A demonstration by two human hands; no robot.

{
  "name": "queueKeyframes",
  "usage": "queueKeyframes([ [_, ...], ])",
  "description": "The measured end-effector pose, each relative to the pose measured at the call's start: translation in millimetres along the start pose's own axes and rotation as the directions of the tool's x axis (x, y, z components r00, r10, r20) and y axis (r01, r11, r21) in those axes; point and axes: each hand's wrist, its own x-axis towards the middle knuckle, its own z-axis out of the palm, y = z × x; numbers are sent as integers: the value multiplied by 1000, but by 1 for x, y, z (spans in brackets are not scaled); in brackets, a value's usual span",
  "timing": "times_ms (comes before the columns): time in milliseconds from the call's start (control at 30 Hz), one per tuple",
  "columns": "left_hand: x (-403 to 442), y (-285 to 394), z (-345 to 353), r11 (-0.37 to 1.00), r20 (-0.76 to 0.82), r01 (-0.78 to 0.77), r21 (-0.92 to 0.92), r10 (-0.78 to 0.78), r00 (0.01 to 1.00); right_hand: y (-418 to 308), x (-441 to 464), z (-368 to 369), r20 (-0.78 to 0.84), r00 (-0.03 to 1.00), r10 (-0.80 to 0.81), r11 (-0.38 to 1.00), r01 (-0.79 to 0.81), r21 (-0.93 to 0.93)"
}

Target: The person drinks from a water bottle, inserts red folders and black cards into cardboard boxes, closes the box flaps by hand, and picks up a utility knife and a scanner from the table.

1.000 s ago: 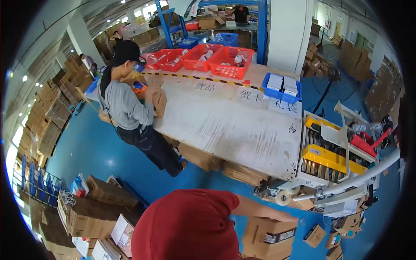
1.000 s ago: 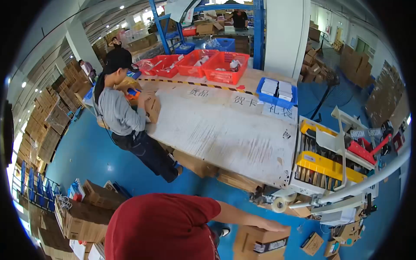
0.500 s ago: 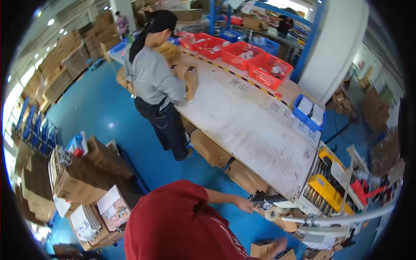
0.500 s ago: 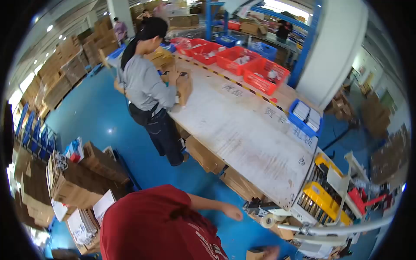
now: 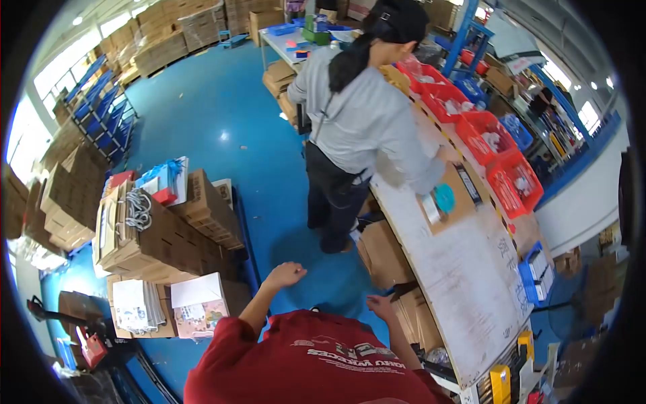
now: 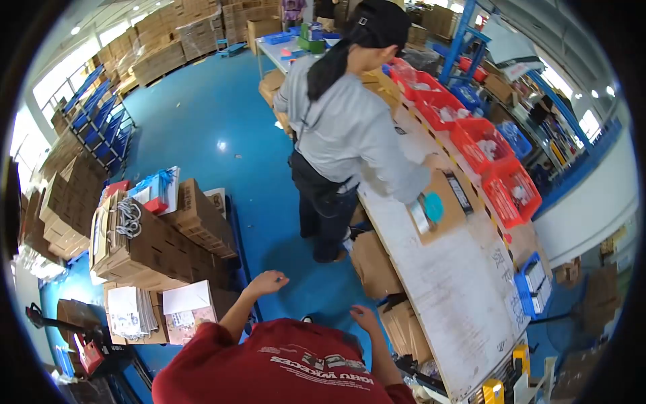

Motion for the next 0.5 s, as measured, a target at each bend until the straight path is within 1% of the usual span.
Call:
queueKeyframes([
  [67, -13, -38, -5, 999, -38, 44, -23, -45, 998, -18, 37, 6, 86, 995, 54, 996, -48, -70],
  [133, -31, -54, -16, 970, -87, 158, -186, -177, 980, -34, 71, 12, 162, 980, 117, 985, -94, -143],
  [167, -38, -57, -24, 946, -47, 210, -246, -228, 973, -43, 86, 18, 171, 978, 120, 985, -95, -147],
  [200, -41, -60, -29, 916, -4, 262, -304, -276, 961, -52, 102, 27, 221, 972, 77, 981, -34, -192],
  [233, -40, -76, -21, 907, 13, 270, -323, -281, 960, -66, 122, 37, 274, 961, 33, 972, 33, -234],
  [300, -29, -93, -15, 883, 101, 307, -355, -290, 952, -99, 171, 55, 379, 923, -62, 936, 186, -299],
  [333, -20, -98, -17, 868, 126, 287, -406, -259, 958, -116, 194, 64, 385, 920, -73, 935, 197, -294],
  [367, -6, -103, -21, 851, 148, 268, -452, -224, 963, -133, 218, 73, 403, 907, -120, 929, 246, -277],
  [400, 11, -108, -28, 855, 142, 270, -442, -231, 963, -150, 239, 83, 419, 892, -167, 921, 293, -256],
  [467, 54, -116, -47, 882, 215, 308, -357, -244, 946, -186, 286, 99, 442, 858, -260, 899, 382, -213],
  [500, 75, -113, -66, 885, 216, 312, -344, -249, 944, -203, 306, 107, 438, 858, -267, 902, 382, -200],
])
